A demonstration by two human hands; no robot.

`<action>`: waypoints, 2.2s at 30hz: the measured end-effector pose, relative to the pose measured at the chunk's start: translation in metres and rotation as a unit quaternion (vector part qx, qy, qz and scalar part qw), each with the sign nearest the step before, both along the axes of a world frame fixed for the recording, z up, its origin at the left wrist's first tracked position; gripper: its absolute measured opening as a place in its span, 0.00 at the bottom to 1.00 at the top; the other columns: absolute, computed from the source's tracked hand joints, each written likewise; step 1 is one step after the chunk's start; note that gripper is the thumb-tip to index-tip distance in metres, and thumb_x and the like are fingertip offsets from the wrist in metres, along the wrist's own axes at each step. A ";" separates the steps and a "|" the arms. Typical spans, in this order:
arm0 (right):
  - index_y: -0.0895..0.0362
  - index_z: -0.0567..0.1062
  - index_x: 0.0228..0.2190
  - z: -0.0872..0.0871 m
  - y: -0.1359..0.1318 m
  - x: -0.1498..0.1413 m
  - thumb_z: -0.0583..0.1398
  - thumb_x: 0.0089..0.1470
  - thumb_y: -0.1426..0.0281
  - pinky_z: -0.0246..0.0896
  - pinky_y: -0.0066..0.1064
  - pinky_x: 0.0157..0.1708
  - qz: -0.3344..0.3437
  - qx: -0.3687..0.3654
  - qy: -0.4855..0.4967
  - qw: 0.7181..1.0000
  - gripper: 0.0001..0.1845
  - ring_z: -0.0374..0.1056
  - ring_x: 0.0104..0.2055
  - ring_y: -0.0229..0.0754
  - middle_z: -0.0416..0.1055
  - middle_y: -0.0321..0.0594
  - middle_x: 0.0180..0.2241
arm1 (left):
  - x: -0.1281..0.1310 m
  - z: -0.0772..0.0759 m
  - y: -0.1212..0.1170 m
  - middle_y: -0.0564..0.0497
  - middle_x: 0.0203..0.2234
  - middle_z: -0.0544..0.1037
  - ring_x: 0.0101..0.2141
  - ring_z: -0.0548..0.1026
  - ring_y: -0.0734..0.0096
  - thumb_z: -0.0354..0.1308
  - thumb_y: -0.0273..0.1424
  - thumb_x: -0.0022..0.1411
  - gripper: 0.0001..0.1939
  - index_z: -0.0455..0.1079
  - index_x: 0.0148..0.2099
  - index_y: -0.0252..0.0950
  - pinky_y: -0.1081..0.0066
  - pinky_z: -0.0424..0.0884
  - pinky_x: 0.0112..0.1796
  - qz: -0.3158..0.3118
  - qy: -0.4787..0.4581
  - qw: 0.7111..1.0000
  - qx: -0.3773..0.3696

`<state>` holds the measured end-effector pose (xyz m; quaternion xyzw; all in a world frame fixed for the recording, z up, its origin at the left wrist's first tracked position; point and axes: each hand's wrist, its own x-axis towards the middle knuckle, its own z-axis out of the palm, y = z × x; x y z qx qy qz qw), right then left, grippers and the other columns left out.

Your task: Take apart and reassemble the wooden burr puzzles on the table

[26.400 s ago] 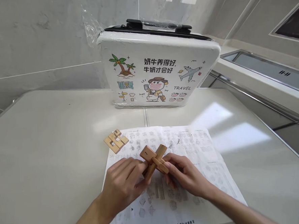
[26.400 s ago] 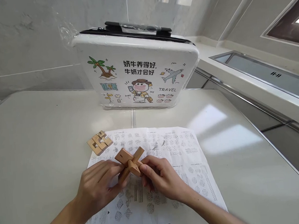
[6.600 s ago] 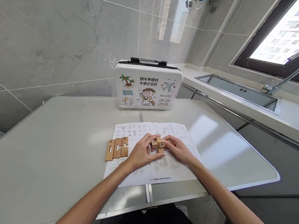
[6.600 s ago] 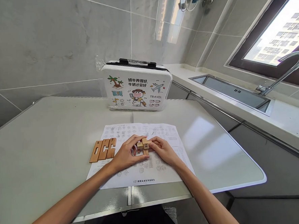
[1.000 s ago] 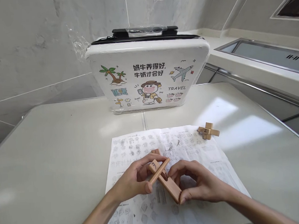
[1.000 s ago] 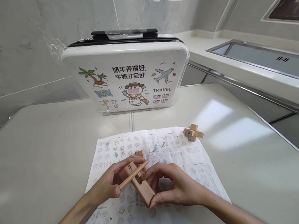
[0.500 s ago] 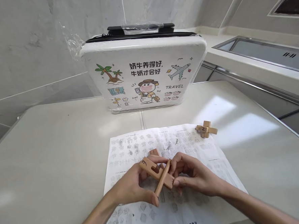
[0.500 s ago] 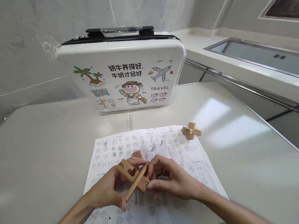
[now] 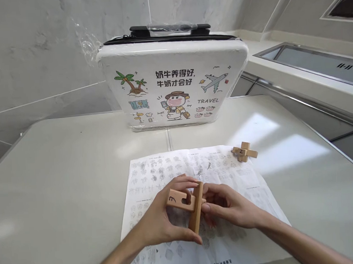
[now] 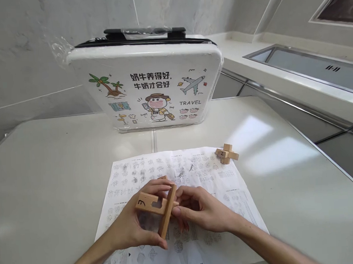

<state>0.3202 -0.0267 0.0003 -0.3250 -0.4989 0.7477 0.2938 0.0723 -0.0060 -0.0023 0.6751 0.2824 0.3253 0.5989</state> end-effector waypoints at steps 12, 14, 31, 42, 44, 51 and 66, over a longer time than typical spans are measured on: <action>0.56 0.70 0.36 -0.003 0.001 0.001 0.66 0.67 0.57 0.67 0.26 0.24 0.030 -0.047 0.060 0.997 0.17 0.72 0.23 0.35 0.76 0.36 0.27 | 0.005 0.001 -0.004 0.48 0.60 0.76 0.57 0.76 0.50 0.85 0.35 0.41 0.52 0.68 0.66 0.54 0.39 0.57 0.69 0.034 -0.027 0.999 0.032; 0.57 0.71 0.36 -0.004 0.001 0.002 0.66 0.67 0.57 0.66 0.25 0.23 0.035 -0.048 0.060 0.996 0.17 0.72 0.23 0.35 0.75 0.35 0.26 | 0.005 0.001 -0.004 0.48 0.58 0.77 0.56 0.76 0.51 0.85 0.36 0.41 0.52 0.68 0.66 0.53 0.39 0.55 0.70 0.026 -0.025 0.999 0.031; 0.55 0.71 0.36 -0.004 0.000 0.005 0.67 0.66 0.56 0.63 0.25 0.23 0.028 -0.056 0.045 0.997 0.17 0.70 0.21 0.35 0.75 0.33 0.24 | 0.004 0.003 -0.004 0.46 0.60 0.73 0.54 0.74 0.52 0.85 0.38 0.43 0.50 0.68 0.66 0.55 0.49 0.73 0.58 0.033 -0.011 0.999 0.030; 0.56 0.72 0.38 -0.002 0.002 0.006 0.66 0.67 0.55 0.66 0.27 0.26 0.036 -0.046 0.024 0.998 0.17 0.72 0.24 0.35 0.76 0.35 0.28 | 0.004 0.003 -0.004 0.45 0.61 0.73 0.52 0.75 0.53 0.84 0.39 0.44 0.51 0.66 0.67 0.52 0.45 0.72 0.59 0.029 -0.003 0.999 0.037; 0.57 0.73 0.40 -0.001 0.001 0.006 0.65 0.67 0.54 0.67 0.27 0.26 0.039 -0.035 0.011 0.999 0.18 0.72 0.24 0.35 0.76 0.35 0.28 | 0.005 0.002 -0.005 0.45 0.60 0.73 0.51 0.75 0.54 0.84 0.40 0.45 0.51 0.65 0.68 0.52 0.45 0.72 0.60 0.025 0.001 0.999 0.039; 0.55 0.75 0.38 0.000 0.003 0.007 0.63 0.68 0.53 0.66 0.28 0.24 -0.033 0.002 -0.017 0.999 0.18 0.69 0.24 0.36 0.73 0.34 0.27 | -0.003 0.009 0.000 0.42 0.66 0.66 0.65 0.64 0.42 0.82 0.39 0.47 0.57 0.55 0.73 0.54 0.40 0.65 0.65 0.020 0.093 0.989 0.115; 0.54 0.74 0.38 -0.011 0.003 0.007 0.62 0.70 0.52 0.55 0.27 0.23 -0.213 0.021 -0.063 0.975 0.18 0.61 0.23 0.35 0.68 0.32 0.25 | -0.004 0.004 0.010 0.46 0.56 0.79 0.67 0.66 0.48 0.54 0.24 0.76 0.17 0.71 0.62 0.42 0.46 0.71 0.61 0.037 0.266 0.904 0.333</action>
